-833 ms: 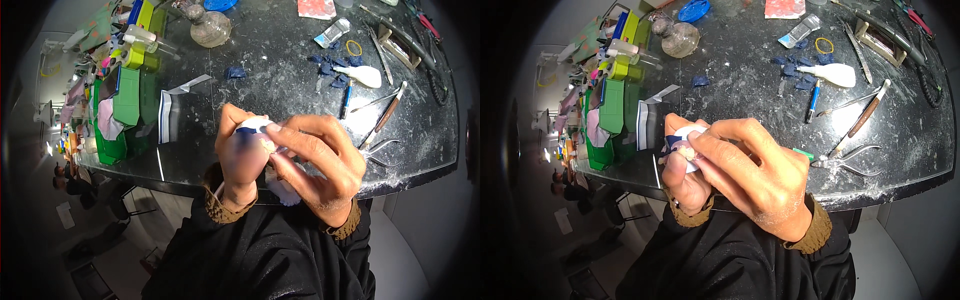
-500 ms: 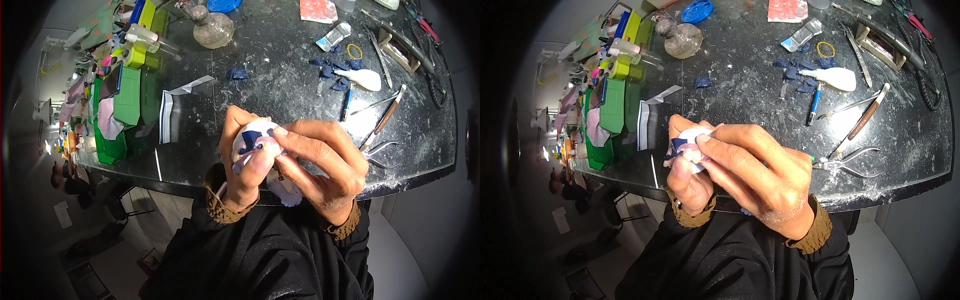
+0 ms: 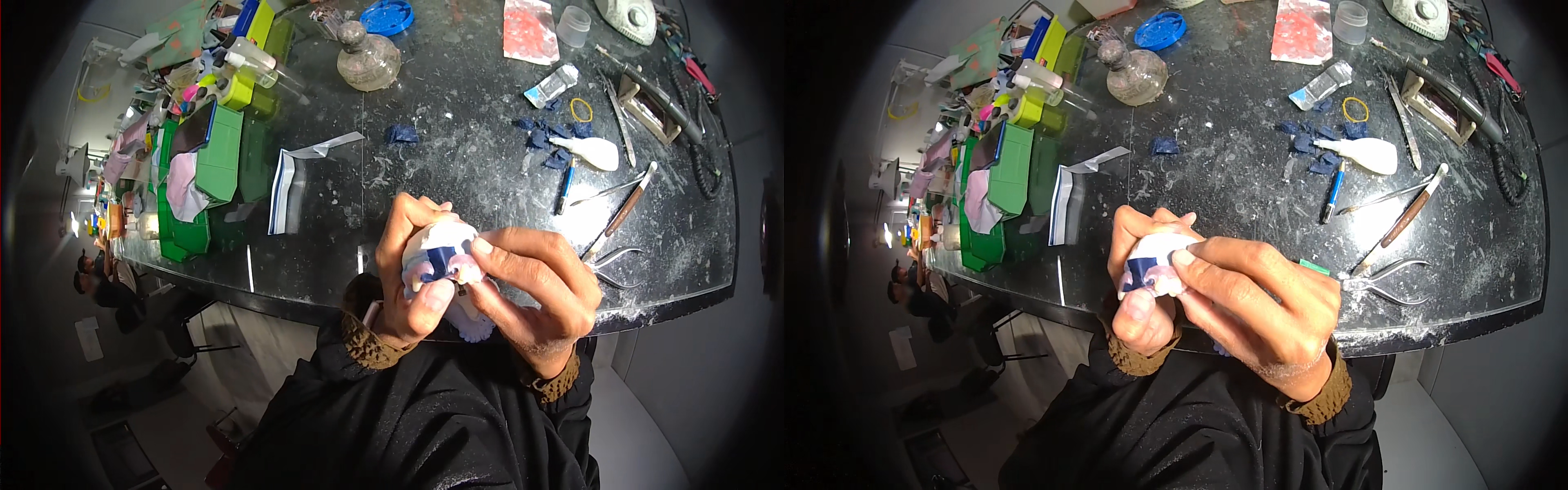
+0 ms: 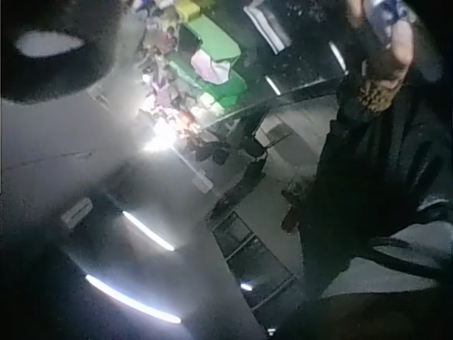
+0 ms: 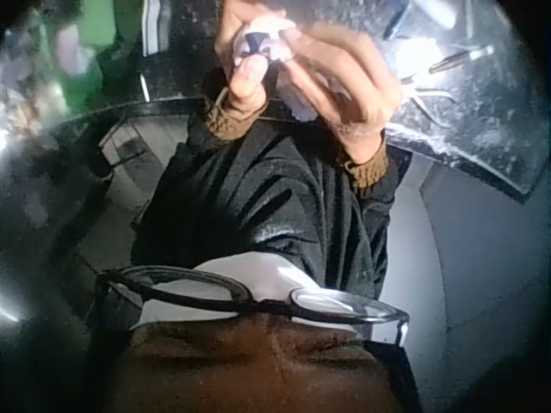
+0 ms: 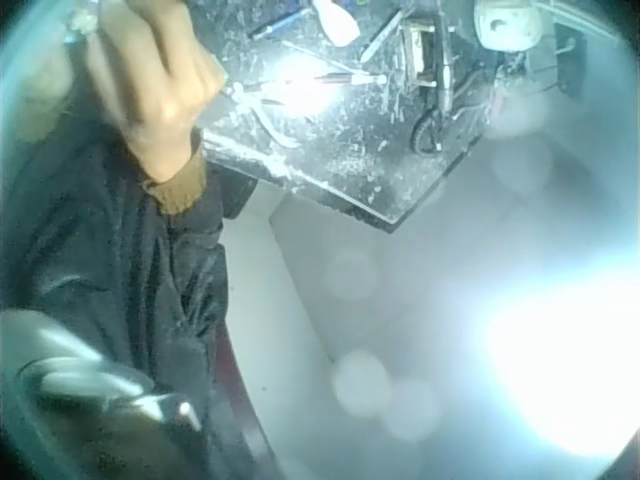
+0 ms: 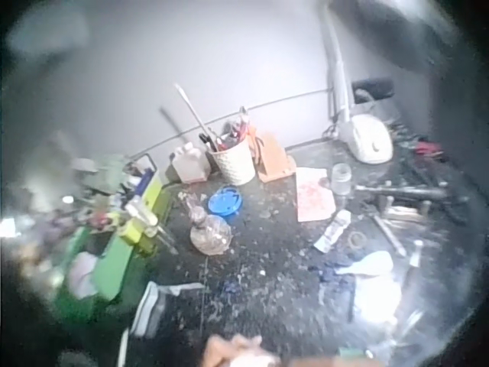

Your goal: The person marks a blue dental model with a pen, uses a handheld rotary tool to shape a pink denture base, and fits the base onto the model.

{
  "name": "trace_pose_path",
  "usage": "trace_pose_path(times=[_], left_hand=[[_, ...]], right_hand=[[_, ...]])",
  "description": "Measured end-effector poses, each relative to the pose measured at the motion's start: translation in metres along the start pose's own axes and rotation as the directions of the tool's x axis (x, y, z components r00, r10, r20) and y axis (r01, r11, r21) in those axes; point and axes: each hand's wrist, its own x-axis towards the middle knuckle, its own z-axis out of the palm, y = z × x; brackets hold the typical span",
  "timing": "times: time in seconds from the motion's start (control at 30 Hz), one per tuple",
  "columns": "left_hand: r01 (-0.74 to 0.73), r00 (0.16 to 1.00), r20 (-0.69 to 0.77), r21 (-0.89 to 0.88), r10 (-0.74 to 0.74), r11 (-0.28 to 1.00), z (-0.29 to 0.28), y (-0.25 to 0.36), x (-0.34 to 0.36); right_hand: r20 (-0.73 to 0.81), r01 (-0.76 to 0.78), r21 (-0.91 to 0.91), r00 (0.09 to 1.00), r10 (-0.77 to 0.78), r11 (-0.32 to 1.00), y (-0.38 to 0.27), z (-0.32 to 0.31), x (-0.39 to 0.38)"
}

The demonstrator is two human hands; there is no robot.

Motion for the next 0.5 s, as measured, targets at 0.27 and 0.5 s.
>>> trace_pose_path(times=[0.27, 0.5], left_hand=[[-0.055, 0.998, 0.003, -0.034, 0.055, 0.998, -0.002, -0.005, 0.003], [0.208, 0.977, 0.095, -0.204, -0.192, 0.957, -0.009, 0.016, 0.007]], right_hand=[[-0.025, 0.077, -0.046, 0.997, -0.078, 0.996, -0.003, -0.001, -0.004], [-0.198, -0.078, -0.020, 0.978, 0.073, 0.997, 0.001, -0.006, -0.013]])
